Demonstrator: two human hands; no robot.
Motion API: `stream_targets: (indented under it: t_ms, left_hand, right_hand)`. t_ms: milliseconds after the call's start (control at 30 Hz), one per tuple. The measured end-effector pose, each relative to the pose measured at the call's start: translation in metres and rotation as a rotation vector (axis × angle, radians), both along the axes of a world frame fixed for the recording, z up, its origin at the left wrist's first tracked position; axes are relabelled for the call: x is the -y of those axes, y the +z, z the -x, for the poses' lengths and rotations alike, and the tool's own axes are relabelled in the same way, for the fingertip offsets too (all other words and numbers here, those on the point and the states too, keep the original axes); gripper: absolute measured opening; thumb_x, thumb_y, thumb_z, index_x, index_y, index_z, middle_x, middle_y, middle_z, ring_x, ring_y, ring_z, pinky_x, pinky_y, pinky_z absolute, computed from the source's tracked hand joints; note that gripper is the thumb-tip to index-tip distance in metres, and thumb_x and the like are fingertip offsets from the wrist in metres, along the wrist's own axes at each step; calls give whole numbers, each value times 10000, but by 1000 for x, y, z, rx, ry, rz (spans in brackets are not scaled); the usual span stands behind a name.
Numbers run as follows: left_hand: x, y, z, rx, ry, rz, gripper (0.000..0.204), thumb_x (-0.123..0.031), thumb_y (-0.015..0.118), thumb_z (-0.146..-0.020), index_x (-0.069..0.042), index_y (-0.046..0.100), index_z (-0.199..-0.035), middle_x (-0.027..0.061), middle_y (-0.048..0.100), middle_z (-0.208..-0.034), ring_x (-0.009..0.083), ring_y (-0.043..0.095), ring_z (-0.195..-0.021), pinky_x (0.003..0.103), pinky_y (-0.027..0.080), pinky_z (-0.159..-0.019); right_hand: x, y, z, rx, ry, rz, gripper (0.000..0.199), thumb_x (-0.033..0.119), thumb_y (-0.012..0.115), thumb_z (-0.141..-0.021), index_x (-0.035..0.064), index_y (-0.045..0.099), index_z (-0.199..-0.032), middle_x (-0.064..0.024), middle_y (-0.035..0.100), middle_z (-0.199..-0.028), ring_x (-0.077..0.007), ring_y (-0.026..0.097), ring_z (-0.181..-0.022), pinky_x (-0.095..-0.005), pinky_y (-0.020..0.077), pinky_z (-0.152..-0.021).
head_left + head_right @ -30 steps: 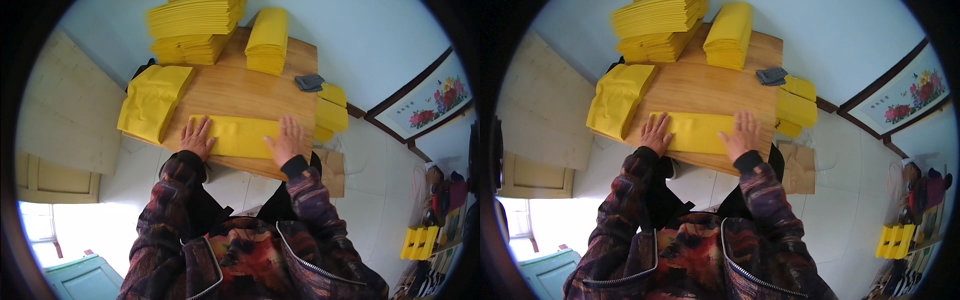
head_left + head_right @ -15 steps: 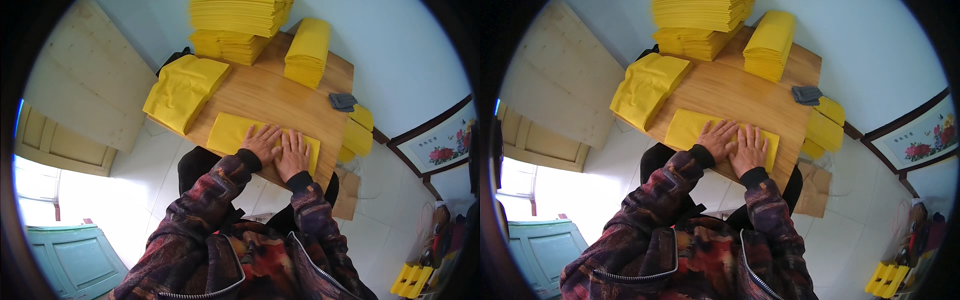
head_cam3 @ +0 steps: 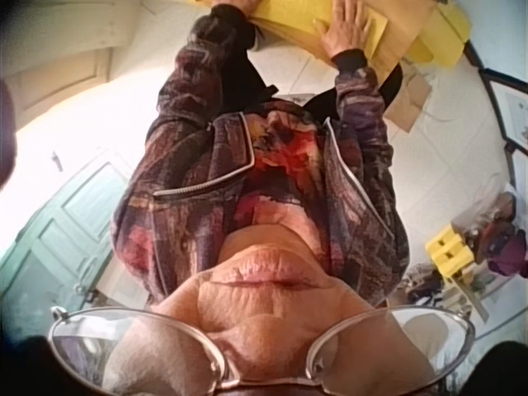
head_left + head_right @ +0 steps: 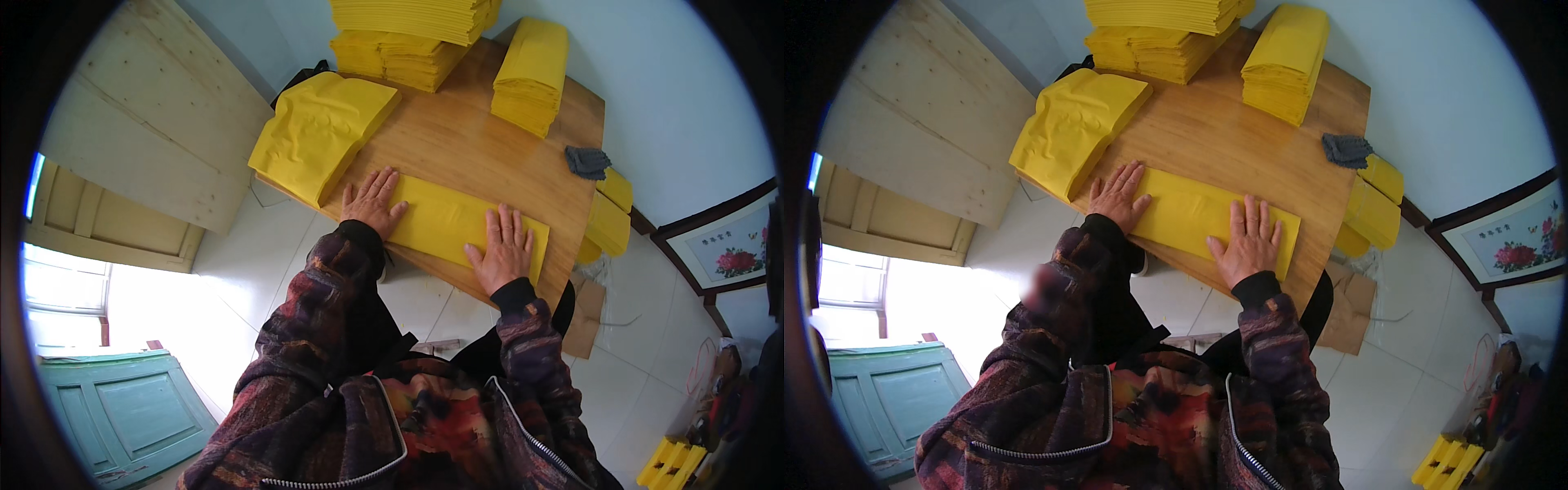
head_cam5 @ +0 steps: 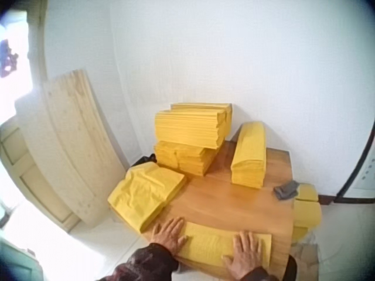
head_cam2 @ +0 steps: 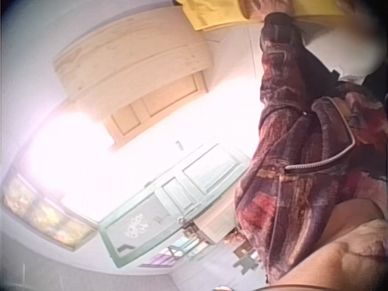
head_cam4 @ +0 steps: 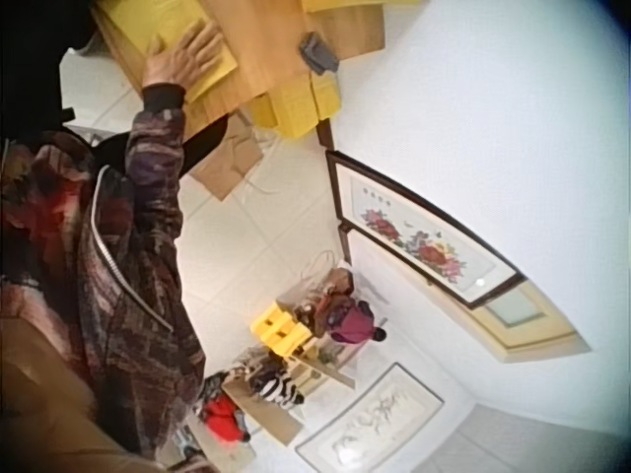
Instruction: The person folds yellow paper sheets on a wooden table, repeatedly folding each sheet in half and pressing the creases. The person stacks the folded sheets into a growing pile on the table.
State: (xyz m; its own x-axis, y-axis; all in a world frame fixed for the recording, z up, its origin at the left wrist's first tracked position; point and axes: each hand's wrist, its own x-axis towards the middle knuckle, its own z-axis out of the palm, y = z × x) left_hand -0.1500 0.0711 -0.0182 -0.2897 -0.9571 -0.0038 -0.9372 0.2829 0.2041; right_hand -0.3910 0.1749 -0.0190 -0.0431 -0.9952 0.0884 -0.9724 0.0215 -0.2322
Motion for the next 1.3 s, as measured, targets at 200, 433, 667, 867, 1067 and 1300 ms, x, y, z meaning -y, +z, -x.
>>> stream_targets:
  t_ms: [200, 433, 667, 867, 1067, 1300]
  left_hand:
    - [-1, -4, 2, 49, 31, 27, 644, -520, 421, -913, -218, 290, -1466, -45, 232, -1542, 180, 186, -1425, 514, 102, -1145]
    - [0, -5, 2, 34, 18, 67, 636, -488, 457, -907, -205, 310, -1457, -29, 268, -1531, 202, 217, -1416, 512, 130, -1137]
    - [-1, -8, 1, 8, 20, 98, 633, -512, 455, -900, -221, 328, -1447, -37, 282, -1522, 174, 219, -1413, 503, 129, -1142]
    - [0, -7, 1, -3, 13, 106, 620, -497, 462, -898, -216, 343, -1437, -39, 292, -1517, 173, 225, -1410, 495, 133, -1142]
    - [-1, -7, 2, -17, 20, 114, 620, -469, 480, -891, -210, 345, -1437, -34, 300, -1514, 182, 226, -1409, 498, 144, -1135]
    - [-12, -3, 10, 18, 85, 9, 636, -454, 470, -899, -199, 305, -1458, -28, 248, -1537, 209, 194, -1423, 539, 137, -1117]
  right_hand:
    - [5, 7, -6, 14, -96, -86, 717, 443, 580, -855, 96, 332, -1432, -98, 207, -1542, -322, 169, -1418, -561, 109, -1121]
    - [21, -6, -75, 34, 130, 30, 758, 430, 581, -859, 77, 271, -1453, -78, 203, -1542, -268, 177, -1422, -560, 112, -1119]
    - [-2, -10, -45, 16, 86, 4, 772, 417, 588, -855, 107, 239, -1470, -70, 193, -1547, -268, 164, -1426, -542, 94, -1127]
    - [-26, -6, -9, -5, 15, 1, 763, 401, 598, -849, 95, 257, -1458, -69, 190, -1547, -273, 163, -1425, -534, 90, -1134]
    - [-27, 5, -11, 24, -3, 22, 719, 404, 580, -865, 72, 299, -1439, -79, 200, -1544, -277, 151, -1429, -547, 119, -1127]
    - [-21, -9, 0, 59, 17, 11, 745, 441, 583, -854, 100, 293, -1448, -59, 217, -1538, -260, 152, -1429, -553, 112, -1128]
